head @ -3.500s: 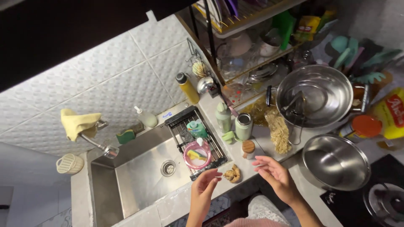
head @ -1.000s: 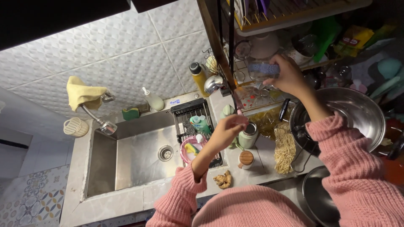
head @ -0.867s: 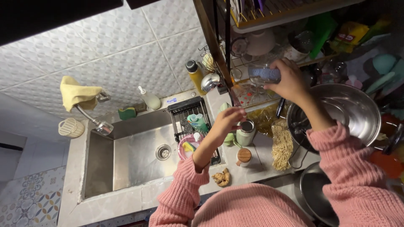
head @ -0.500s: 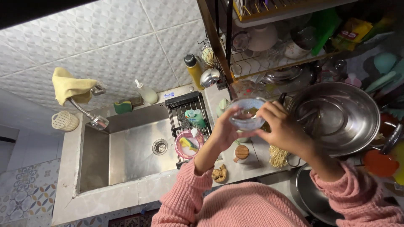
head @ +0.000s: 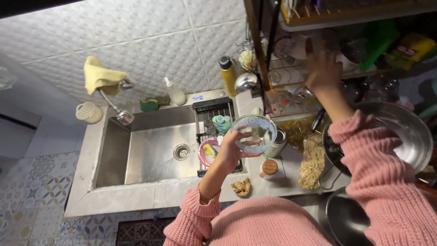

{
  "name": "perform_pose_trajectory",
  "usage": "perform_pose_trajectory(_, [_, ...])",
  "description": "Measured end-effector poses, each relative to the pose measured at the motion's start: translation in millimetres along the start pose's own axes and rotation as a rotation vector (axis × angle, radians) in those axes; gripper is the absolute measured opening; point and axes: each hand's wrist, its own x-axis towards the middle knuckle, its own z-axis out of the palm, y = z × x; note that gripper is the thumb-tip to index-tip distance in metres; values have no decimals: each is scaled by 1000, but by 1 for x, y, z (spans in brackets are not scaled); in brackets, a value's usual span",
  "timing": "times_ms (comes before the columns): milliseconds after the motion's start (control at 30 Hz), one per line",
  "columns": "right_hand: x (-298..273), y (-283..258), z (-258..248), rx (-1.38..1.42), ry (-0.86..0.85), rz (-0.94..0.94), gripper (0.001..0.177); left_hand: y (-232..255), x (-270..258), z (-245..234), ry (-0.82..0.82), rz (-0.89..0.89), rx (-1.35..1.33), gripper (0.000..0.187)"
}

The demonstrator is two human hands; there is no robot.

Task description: The person is wiping drinking glasses and a small bowl with a cloth at a dining table.

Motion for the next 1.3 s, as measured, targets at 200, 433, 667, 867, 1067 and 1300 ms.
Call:
perform_pose_trajectory(200, [53, 14, 45, -162, 417, -220, 96, 9, -12, -6, 4, 56, -18, 60])
perform_pose_trajectory(433, [60, 33, 75, -137, 471, -216, 55, 5, -10, -3, 2, 40, 22, 57])
perform_pose_trajectory(667, [58, 37, 86, -151, 322, -117, 19, -1, 19, 11, -10, -51, 117, 50])
perform_pose_trajectory(867, [44, 23, 80, -283, 311, -94, 19, -5, 64, 39, -32, -78, 217, 43])
perform_pose_trajectory(1067, [2, 24, 27, -185, 464, -44, 57, -12, 65, 39, -63, -117, 232, 40])
perform_pose_trajectory(1300, [-99, 16, 4, 1044, 491, 432, 46, -27, 60, 18, -43, -100, 215, 51])
